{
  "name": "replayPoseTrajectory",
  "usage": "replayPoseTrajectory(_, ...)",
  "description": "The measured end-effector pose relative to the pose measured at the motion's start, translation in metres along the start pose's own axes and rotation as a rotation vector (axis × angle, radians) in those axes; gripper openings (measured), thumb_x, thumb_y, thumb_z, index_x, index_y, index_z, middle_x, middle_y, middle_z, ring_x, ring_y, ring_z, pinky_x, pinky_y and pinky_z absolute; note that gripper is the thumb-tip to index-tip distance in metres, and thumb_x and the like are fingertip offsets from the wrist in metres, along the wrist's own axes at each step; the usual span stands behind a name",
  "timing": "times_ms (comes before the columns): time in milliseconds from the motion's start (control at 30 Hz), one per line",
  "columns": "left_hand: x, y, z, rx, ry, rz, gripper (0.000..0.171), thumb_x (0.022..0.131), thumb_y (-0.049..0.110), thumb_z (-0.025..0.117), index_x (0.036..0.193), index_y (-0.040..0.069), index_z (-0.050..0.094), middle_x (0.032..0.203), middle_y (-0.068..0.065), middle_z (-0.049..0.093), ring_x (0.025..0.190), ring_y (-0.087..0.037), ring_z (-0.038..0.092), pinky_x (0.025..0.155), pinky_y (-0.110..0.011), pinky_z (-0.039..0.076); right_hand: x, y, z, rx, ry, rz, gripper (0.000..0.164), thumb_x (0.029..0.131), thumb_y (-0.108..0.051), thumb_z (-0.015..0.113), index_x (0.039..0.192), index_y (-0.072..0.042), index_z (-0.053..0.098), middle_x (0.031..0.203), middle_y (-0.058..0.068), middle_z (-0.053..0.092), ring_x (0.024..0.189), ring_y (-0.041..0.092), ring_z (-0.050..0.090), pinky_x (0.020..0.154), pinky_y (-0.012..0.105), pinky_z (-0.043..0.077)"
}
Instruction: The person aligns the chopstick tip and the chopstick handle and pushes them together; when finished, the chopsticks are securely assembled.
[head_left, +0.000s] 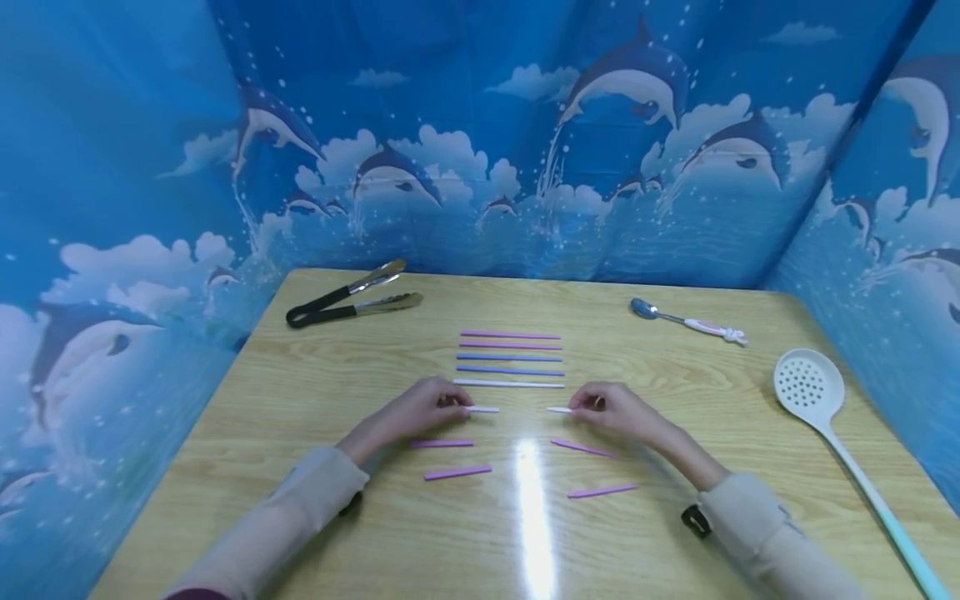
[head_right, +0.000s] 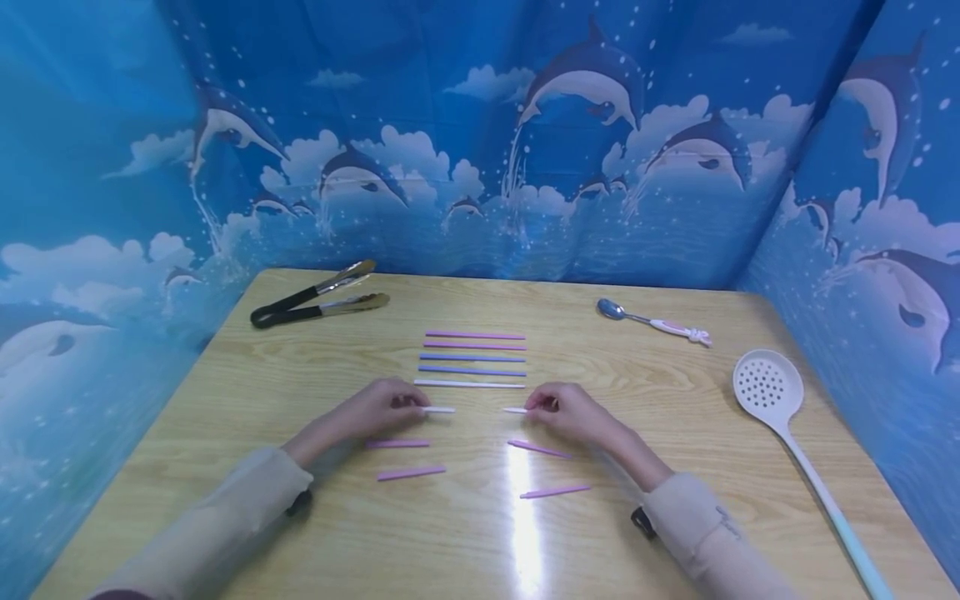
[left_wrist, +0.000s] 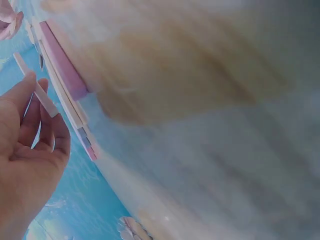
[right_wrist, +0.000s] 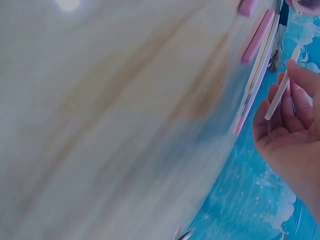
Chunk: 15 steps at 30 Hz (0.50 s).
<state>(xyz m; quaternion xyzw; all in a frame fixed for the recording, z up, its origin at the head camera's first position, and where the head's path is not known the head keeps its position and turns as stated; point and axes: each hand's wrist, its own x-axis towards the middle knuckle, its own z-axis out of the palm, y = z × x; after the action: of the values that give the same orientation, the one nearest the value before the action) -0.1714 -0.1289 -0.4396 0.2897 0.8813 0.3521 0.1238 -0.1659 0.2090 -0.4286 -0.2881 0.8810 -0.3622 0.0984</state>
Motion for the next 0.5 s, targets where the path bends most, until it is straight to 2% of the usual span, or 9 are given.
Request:
replayPoseTrajectory(200,0.004,0.006,0.0,-0.011,0.004,0.01,0.018,0.089,0.018,0.065,0.105,0.009,0.069,0.095,0.001,0.068,0.088,-0.01,0.062,0.081,-0.023,0.053,0.009,-0.011,0.007,0.034,0.002,-0.032,0.007,0.087,-0.006,0.066,0.092,-0.001,0.068,0.083,0.003,0.066,0.075,0.004,0.056,0.068,0.021,0.051)
replayPoseTrajectory(500,0.005,0.014,0.0,-0.03,-0.004,-0.015,0.017,0.09,0.016,0.064,0.106,0.009,0.069,0.095,0.0,0.068,0.088,-0.009,0.062,0.081,-0.021,0.052,0.02,-0.026,0.013,0.067,-0.013,-0.032,0.009,0.086,-0.01,0.068,0.092,-0.002,0.068,0.082,0.001,0.066,0.075,0.007,0.058,0.069,0.022,0.052)
